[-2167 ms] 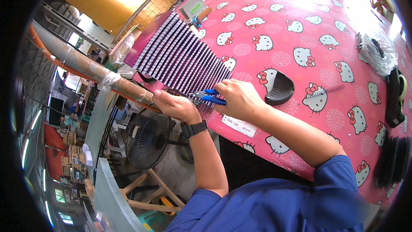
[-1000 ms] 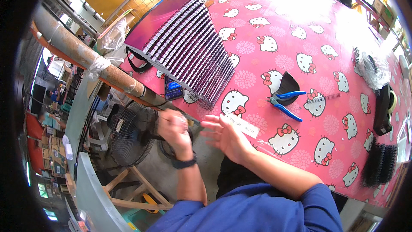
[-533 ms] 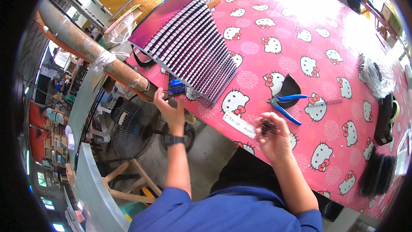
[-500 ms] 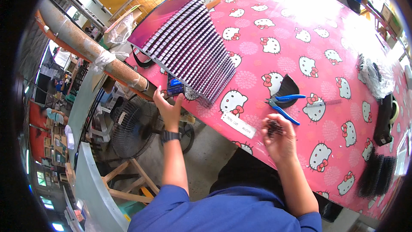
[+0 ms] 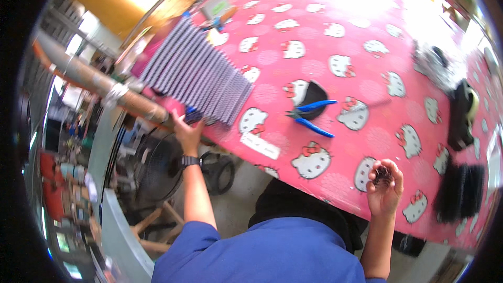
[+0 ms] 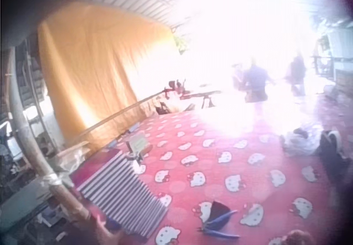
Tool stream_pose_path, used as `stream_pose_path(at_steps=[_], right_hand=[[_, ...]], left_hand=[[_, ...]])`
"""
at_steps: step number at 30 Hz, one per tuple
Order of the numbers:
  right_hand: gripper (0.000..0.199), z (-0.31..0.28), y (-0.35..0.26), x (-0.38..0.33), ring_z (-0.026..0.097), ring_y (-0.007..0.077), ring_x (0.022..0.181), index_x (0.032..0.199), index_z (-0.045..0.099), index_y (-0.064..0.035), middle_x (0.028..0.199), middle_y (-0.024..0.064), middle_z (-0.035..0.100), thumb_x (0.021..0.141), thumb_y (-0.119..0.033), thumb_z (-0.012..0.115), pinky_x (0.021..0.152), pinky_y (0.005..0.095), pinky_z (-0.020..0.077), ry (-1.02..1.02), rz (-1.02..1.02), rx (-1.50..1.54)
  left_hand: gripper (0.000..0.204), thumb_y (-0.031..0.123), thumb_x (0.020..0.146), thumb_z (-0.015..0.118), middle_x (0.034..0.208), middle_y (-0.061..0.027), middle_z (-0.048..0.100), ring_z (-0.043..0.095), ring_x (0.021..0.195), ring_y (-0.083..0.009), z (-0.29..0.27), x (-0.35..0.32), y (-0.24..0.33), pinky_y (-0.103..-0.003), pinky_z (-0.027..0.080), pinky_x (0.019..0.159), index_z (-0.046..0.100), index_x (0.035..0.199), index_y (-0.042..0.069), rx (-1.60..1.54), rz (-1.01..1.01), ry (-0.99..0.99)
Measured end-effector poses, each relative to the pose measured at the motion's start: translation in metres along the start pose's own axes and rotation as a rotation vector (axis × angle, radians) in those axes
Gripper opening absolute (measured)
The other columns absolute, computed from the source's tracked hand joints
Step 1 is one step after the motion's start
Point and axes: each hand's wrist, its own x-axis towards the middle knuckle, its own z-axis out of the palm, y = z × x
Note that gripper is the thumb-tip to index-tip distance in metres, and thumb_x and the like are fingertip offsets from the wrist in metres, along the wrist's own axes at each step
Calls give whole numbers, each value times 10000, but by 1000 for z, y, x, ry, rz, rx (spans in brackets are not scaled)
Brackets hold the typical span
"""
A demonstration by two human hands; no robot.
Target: The person trims the excess spiral binding from a stack of notebooks using a pair of shears.
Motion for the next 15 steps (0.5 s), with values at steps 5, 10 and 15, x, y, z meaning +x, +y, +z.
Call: stream_pose_path(at_steps=[5,10,15], right_hand=[[229,2,-23,-14,635,176,766,1022,586,-37,934,102,631,893,-216,526,521,248,518,56,-89,-45],[176,-18,-76,-42,644,163,714,1006,592,-45,921,97,646,877,-161,561,490,232,500,167,-303,-138],[192,-31,-131,-71,598,115,636,924,612,-74,876,68,640,863,-254,636,402,178,376,419,-645,-243]], left_hand=[[1012,298,606,816,1046,-150,585,553,935,-360,26,11,-34,-471,467,811,228,1375,6,302,82,86],[863,148,759,635,1170,-221,543,582,952,-358,60,51,-107,-440,478,813,105,1429,24,130,-148,-147],[928,399,763,667,1218,-258,486,555,1022,-342,91,61,-135,-418,480,820,138,1430,31,-192,-96,-72]])
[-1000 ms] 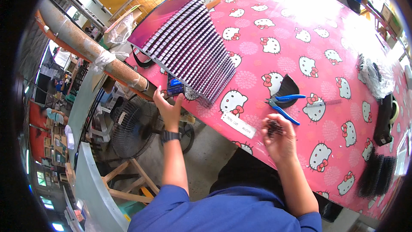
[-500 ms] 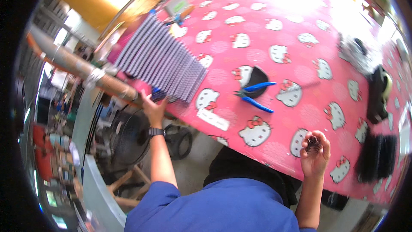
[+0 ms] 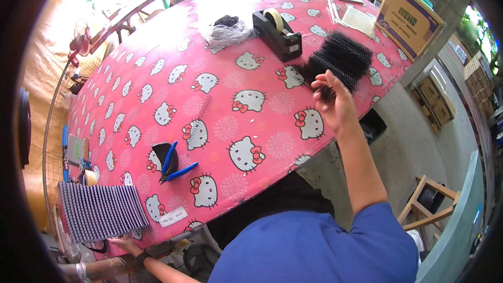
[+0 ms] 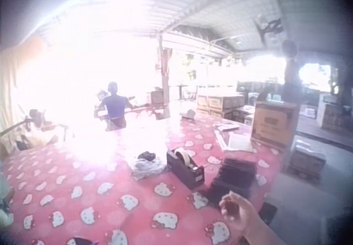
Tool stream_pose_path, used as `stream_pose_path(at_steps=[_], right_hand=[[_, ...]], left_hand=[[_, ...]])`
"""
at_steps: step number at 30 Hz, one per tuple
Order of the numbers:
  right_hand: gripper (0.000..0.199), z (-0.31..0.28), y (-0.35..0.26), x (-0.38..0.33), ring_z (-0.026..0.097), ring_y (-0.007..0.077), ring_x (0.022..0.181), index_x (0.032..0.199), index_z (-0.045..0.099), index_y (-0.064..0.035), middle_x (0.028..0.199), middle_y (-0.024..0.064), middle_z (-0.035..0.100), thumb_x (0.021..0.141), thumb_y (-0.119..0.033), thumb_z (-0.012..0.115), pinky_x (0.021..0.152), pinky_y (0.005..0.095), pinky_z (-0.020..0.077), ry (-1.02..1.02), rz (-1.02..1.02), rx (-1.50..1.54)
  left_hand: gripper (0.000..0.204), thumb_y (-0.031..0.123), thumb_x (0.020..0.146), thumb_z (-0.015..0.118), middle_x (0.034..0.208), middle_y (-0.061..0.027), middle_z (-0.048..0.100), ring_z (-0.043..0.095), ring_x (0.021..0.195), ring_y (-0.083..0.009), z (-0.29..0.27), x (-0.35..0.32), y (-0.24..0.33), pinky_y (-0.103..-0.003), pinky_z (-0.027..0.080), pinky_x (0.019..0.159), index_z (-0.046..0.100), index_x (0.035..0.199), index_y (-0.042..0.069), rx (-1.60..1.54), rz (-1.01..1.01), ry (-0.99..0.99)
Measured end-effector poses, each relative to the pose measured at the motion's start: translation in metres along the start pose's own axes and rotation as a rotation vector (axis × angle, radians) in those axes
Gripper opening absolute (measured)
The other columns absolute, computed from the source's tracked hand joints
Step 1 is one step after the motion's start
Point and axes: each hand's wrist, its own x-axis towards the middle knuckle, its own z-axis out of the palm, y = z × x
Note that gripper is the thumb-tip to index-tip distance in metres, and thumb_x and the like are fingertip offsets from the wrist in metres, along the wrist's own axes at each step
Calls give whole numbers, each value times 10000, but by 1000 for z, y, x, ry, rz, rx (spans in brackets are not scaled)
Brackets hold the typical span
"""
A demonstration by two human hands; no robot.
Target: The person trims the excess spiral binding from a stack of notebooks using a pair of shears.
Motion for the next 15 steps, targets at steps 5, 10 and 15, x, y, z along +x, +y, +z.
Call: stream_pose_path(at_steps=[5,10,15], right_hand=[[175,47,-4,72,540,93,590,915,612,-56,804,36,598,857,-216,649,393,181,343,-152,-95,-36],[298,180,14,210,565,126,584,967,620,14,701,81,613,813,-234,680,468,234,407,-173,-645,-668],[571,238,84,278,620,320,879,1165,551,26,1016,237,627,738,-316,714,803,431,469,-16,-1372,-1540]], left_hand=[[999,608,739,641,1256,-249,458,514,1082,-331,-16,-8,-4,-411,471,856,188,1417,31,-262,112,184],[919,636,798,547,1072,-100,458,462,798,-169,-19,-17,20,-273,431,621,221,1396,20,-366,65,160],[1031,722,737,526,1172,-177,459,476,974,-292,-12,-18,14,-411,408,870,218,1399,-6,-379,36,167]])
